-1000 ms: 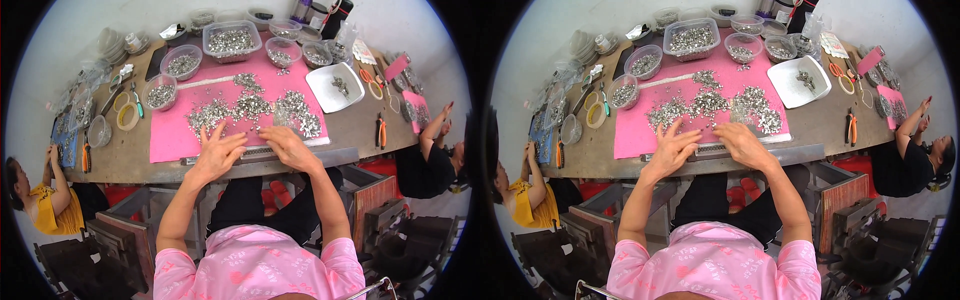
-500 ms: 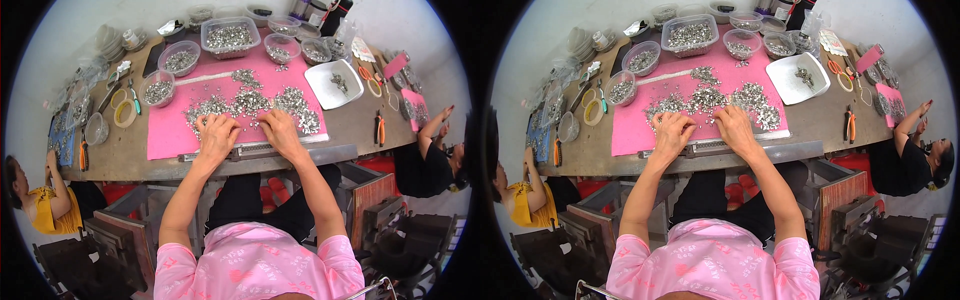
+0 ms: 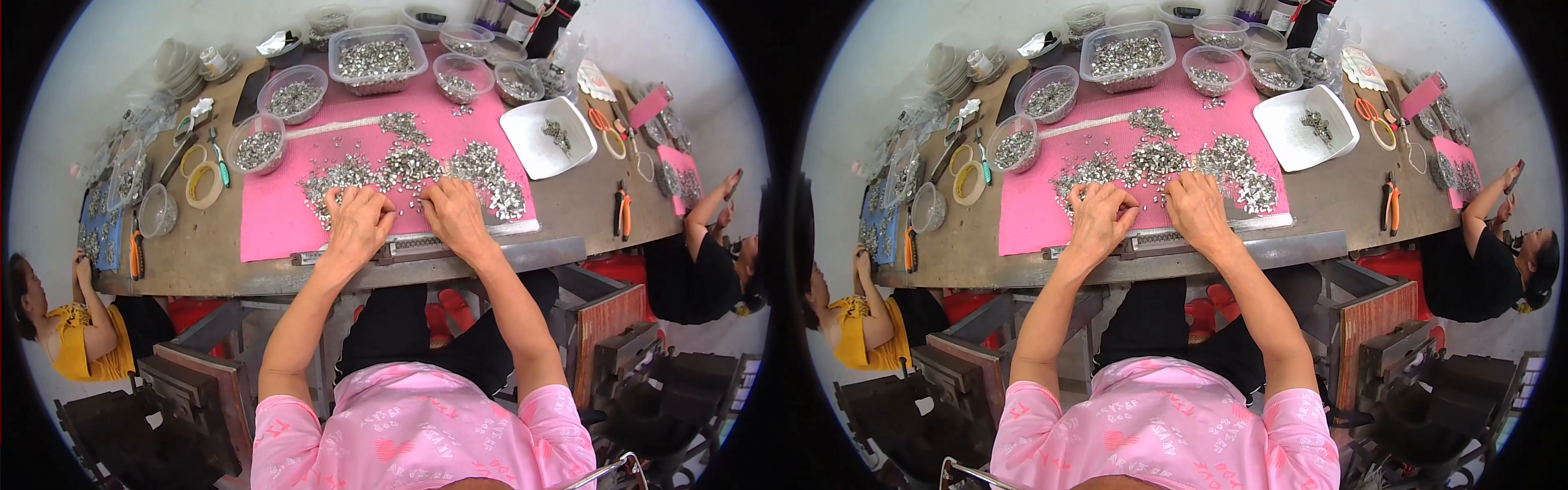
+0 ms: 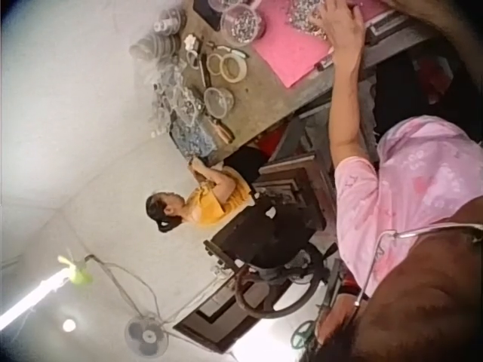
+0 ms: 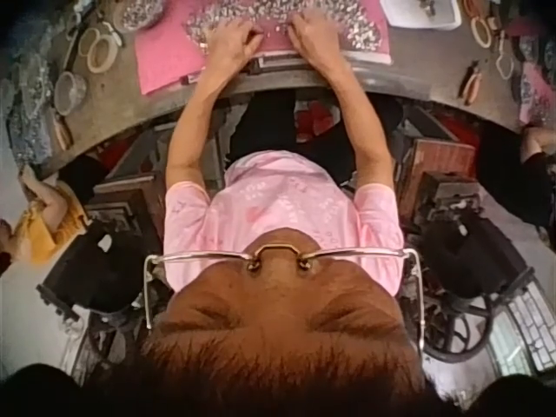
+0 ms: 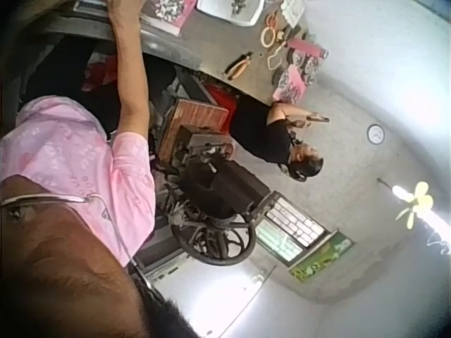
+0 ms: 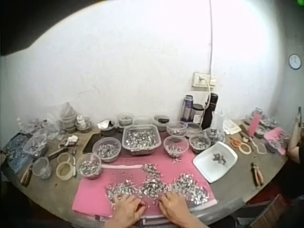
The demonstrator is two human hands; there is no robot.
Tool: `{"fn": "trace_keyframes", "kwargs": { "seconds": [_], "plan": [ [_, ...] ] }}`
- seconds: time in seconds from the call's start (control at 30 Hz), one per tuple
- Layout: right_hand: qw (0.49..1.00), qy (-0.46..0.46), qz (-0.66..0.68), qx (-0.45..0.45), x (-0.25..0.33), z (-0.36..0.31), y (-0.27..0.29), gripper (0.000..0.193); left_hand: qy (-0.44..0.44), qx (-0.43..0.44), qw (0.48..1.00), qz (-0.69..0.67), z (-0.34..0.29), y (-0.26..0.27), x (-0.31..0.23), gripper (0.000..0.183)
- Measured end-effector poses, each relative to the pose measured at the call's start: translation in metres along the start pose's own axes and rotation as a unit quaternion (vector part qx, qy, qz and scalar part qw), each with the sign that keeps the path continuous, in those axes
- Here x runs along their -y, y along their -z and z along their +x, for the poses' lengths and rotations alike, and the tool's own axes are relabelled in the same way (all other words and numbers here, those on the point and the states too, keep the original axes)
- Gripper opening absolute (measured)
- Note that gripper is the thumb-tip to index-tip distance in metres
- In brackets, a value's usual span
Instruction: The person assembles small metal components by placing them into a metal guide, then pressing them together with a manual press machine.
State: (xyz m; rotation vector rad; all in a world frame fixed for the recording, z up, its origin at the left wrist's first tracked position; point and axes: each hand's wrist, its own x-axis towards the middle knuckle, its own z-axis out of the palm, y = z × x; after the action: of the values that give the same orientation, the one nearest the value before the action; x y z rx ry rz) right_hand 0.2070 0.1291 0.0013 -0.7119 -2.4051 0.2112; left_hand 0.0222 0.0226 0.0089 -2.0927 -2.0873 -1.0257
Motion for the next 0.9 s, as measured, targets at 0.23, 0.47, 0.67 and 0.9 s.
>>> {"fn": "trace_keyframes", "kwargs": {
  "seconds": [0.23, 0.47, 0.67, 0.9],
  "plan": [
    [0.998, -0.021, 0.052, -0.012, -0.004, -0.001, -0.001, 0.012, -0.031, -0.03, 0.999, 0.008, 0.024, -0.009, 0.02, 0.01],
    [0.997, -0.018, 0.073, -0.016, -0.005, -0.001, 0.001, 0.012, -0.07, 0.007, 0.998, 0.001, 0.033, -0.009, 0.028, 0.007],
    [0.995, -0.024, 0.091, -0.021, -0.006, -0.002, 0.004, 0.01, -0.038, 0.037, 0.998, -0.026, 0.032, -0.002, 0.029, 0.008],
    [0.995, -0.025, 0.095, -0.021, -0.006, -0.002, 0.003, 0.01, -0.1, 0.015, 0.994, 0.035, 0.036, -0.009, 0.03, 0.01]
  ]
}}
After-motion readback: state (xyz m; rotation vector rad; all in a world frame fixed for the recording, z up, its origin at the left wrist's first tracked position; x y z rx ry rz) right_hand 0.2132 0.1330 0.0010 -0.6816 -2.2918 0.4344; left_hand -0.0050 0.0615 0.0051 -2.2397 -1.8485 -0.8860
